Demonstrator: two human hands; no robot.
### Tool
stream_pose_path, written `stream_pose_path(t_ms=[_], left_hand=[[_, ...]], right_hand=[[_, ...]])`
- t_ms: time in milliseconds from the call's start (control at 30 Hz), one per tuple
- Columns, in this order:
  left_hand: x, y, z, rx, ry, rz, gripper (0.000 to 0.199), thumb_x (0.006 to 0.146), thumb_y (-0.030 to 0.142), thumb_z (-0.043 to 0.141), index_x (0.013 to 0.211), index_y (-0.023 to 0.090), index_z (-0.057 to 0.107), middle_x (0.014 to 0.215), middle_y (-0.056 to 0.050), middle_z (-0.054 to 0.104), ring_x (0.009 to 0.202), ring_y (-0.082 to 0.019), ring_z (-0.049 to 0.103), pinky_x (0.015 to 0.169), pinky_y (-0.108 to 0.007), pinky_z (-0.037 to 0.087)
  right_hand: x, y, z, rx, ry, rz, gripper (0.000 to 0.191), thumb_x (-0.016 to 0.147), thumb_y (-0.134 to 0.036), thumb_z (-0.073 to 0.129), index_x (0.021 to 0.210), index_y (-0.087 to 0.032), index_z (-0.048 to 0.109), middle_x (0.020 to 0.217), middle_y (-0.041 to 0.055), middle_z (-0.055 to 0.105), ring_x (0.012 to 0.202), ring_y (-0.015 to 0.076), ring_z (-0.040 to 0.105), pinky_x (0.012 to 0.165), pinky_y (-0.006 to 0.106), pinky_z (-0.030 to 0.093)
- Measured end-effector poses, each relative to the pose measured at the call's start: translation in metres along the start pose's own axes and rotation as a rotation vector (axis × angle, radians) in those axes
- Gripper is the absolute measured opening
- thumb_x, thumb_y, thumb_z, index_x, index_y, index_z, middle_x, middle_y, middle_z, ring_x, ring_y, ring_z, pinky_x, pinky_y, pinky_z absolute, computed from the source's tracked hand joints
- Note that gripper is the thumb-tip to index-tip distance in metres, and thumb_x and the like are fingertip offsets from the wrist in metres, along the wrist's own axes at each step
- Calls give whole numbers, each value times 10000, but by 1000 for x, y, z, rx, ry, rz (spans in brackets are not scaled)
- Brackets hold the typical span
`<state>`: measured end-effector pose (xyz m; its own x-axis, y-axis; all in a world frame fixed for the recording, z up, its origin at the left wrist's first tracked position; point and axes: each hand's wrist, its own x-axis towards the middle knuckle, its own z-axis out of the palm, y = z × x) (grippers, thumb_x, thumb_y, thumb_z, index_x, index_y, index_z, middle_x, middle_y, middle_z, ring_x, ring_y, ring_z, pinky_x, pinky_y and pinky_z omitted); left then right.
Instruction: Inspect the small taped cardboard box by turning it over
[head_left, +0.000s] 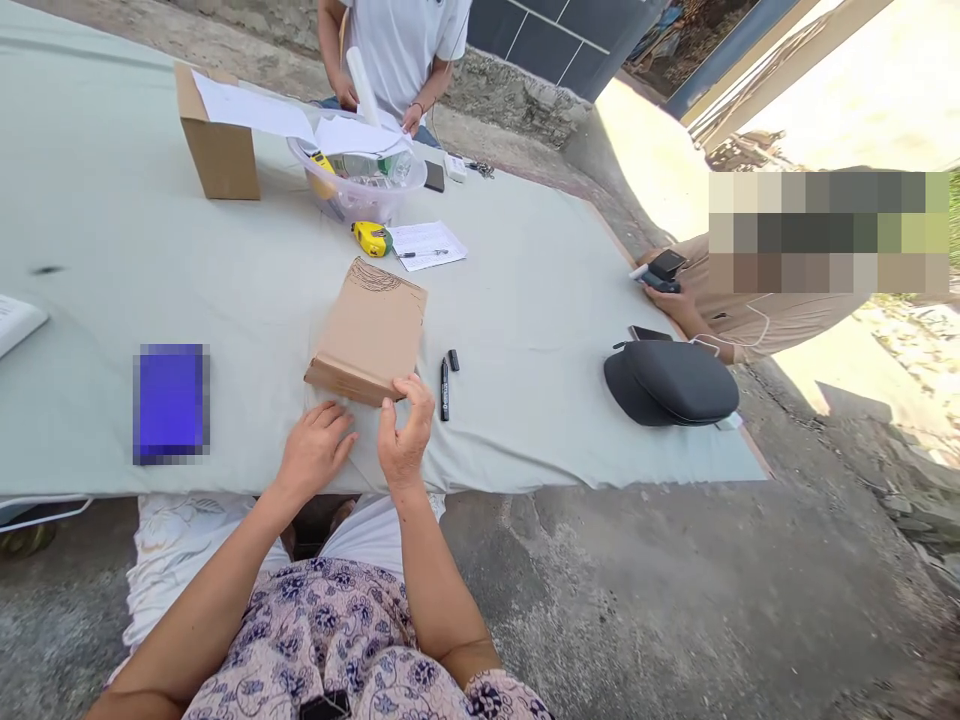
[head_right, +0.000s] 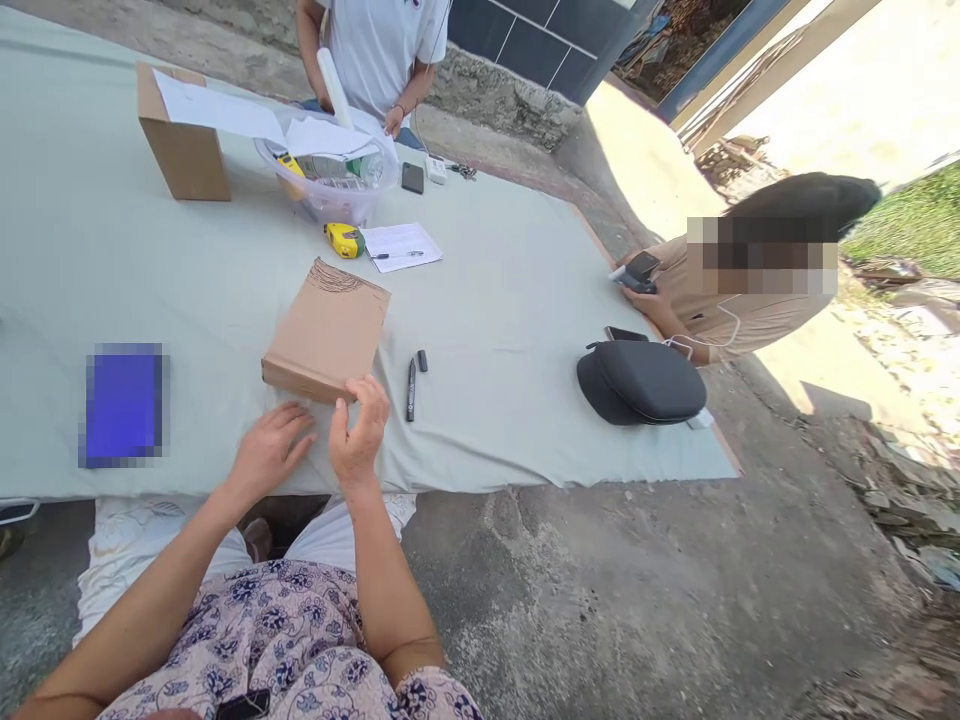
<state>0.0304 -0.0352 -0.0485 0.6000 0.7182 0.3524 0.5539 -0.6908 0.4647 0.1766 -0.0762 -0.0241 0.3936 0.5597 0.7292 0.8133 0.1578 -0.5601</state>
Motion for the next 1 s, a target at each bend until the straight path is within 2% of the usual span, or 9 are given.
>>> stream_pose_path(t_ms=[100, 167, 233, 300, 400, 500, 600, 767, 1000], left_hand=[[-5, 10, -20, -167, 113, -15, 256, 999, 322, 510, 899, 215, 721, 824, -37, 759, 748, -178, 707, 703, -279, 558], [-3, 15, -35, -211, 320, -61, 220, 999, 299, 523, 906, 208, 700, 766, -10, 732, 662, -142, 669, 682, -251, 541], [5, 14, -46, -173, 533, -124, 182, 981, 311, 561, 1022, 188, 689, 804, -25, 717, 732, -160, 672, 766, -279, 552], [16, 6, -51, -142, 620, -166, 346, 953, 377, 608, 1219, 157, 635, 1002, -91, 722, 947, -215, 683, 910, -354, 550], [34, -10, -46, -185, 552, -191, 742, 892, 544, 667, 1471, 139, 443, 1402, -202, 576, 1325, -313, 539, 1106, -473, 461], [47, -19, -32, -282, 425, -216, 953, 832, 686, 666, 1555, 174, 316, 1540, -220, 447, 1449, -345, 429, 1157, -505, 420], [53, -18, -19, -338, 383, -232, 904, 824, 726, 641, 1511, 202, 378, 1508, -197, 495, 1417, -331, 486, 1129, -470, 461], [50, -17, -11, -291, 445, -233, 809, 836, 693, 646, 1454, 206, 458, 1460, -184, 563, 1379, -318, 546, 1108, -432, 491], [44, -36, -4, -217, 462, -143, 689, 917, 661, 543, 1440, 214, 507, 1470, -175, 587, 1392, -295, 557, 1122, -413, 491]], right_hand=[[-4, 2, 6, 80, -48, -25, 226, 973, -152, 484, 1157, -244, 576, 1140, 77, 700, 1309, 217, 565, 1084, 480, 506], [-3, 1, 9, 108, -52, -33, 205, 970, -149, 486, 1122, -251, 579, 1122, 68, 702, 1296, 208, 568, 1088, 472, 502], [0, 0, 11, 117, -32, -38, 169, 970, -156, 495, 1081, -254, 577, 1076, 57, 701, 1240, 199, 594, 1084, 467, 503], [2, 0, 13, 124, -13, -43, 129, 970, -170, 513, 1048, -255, 571, 1039, 50, 695, 1177, 195, 615, 1078, 466, 506], [4, 1, 15, 129, 7, -50, 70, 970, -207, 549, 1022, -252, 564, 1024, 51, 683, 1136, 200, 620, 1064, 470, 513], [4, 2, 15, 125, 19, -48, 53, 963, -241, 586, 1008, -249, 560, 1011, 51, 674, 1125, 206, 616, 1050, 463, 512], [6, 3, 16, 109, 9, -29, 53, 963, -273, 595, 964, -249, 548, 972, 42, 660, 1078, 201, 621, 1039, 459, 510], [9, 8, 19, 80, -3, 31, 155, 975, -345, 582, 866, -258, 517, 856, 12, 633, 953, 193, 638, 1041, 467, 504], [7, 19, 19, 132, 29, -21, 121, 1000, -307, 545, 885, -267, 551, 873, -1, 673, 932, 177, 655, 1027, 456, 531]])
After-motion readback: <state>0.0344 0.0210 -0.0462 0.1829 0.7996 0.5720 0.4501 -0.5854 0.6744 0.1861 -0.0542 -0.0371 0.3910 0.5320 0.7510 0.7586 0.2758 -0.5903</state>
